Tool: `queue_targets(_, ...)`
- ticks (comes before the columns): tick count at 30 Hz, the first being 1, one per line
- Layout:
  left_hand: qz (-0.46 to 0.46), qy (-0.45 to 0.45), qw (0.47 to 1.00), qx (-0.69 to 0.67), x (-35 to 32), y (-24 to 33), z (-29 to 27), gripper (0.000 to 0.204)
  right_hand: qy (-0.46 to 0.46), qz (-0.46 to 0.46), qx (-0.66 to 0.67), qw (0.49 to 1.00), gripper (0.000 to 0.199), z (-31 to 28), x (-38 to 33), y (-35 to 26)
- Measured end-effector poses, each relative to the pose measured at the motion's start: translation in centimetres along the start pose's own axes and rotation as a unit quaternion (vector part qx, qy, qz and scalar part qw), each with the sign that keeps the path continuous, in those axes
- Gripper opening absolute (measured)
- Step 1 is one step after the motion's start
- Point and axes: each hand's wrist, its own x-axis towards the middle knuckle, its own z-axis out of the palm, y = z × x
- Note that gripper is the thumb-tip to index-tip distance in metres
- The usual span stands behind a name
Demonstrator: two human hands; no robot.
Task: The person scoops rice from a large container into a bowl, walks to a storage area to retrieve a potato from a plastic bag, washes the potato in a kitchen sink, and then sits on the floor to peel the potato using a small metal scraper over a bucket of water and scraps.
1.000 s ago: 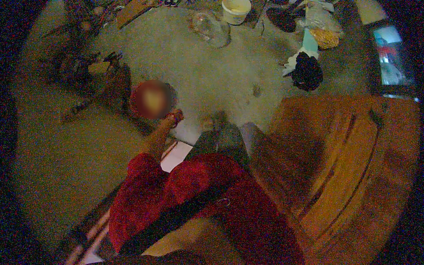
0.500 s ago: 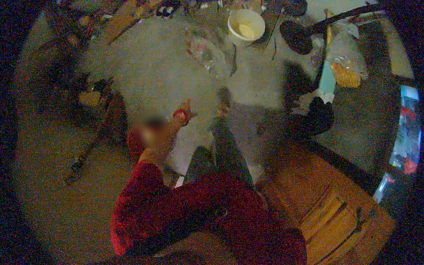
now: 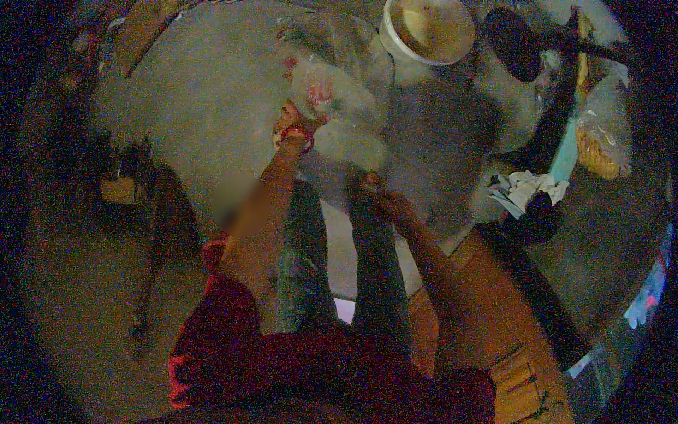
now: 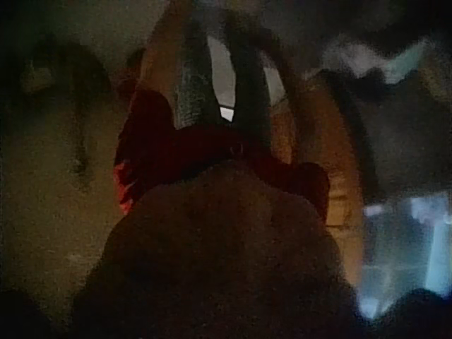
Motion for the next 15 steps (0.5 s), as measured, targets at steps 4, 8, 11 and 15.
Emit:
queue_targets(4,0.379,0.048,0.922,-0.070,11.1,-4.3,3.1,0.042,0.030,0.080,0.079,0.993,0.024,9.1,7.0,-12.7)
queue_targets(8,0.197,-0.153,0.668,-0.701,11.7,-4.4,2.0,0.019,0.042,-0.014,0.175,0.984,0.023,8.5,16.2,-14.3)
queue_targets(11,0.193,-0.104,0.745,-0.631,8.6,-0.6,-7.5,0.016,0.162,-0.307,-0.062,0.936,0.032,4.2,22.7,-15.8)
queue_targets(15,0.266,-0.032,0.855,-0.444,7.7,-0.6,-17.1,0.016,0.188,-0.467,-0.150,0.851,0.042,4.2,19.5,-30.0)
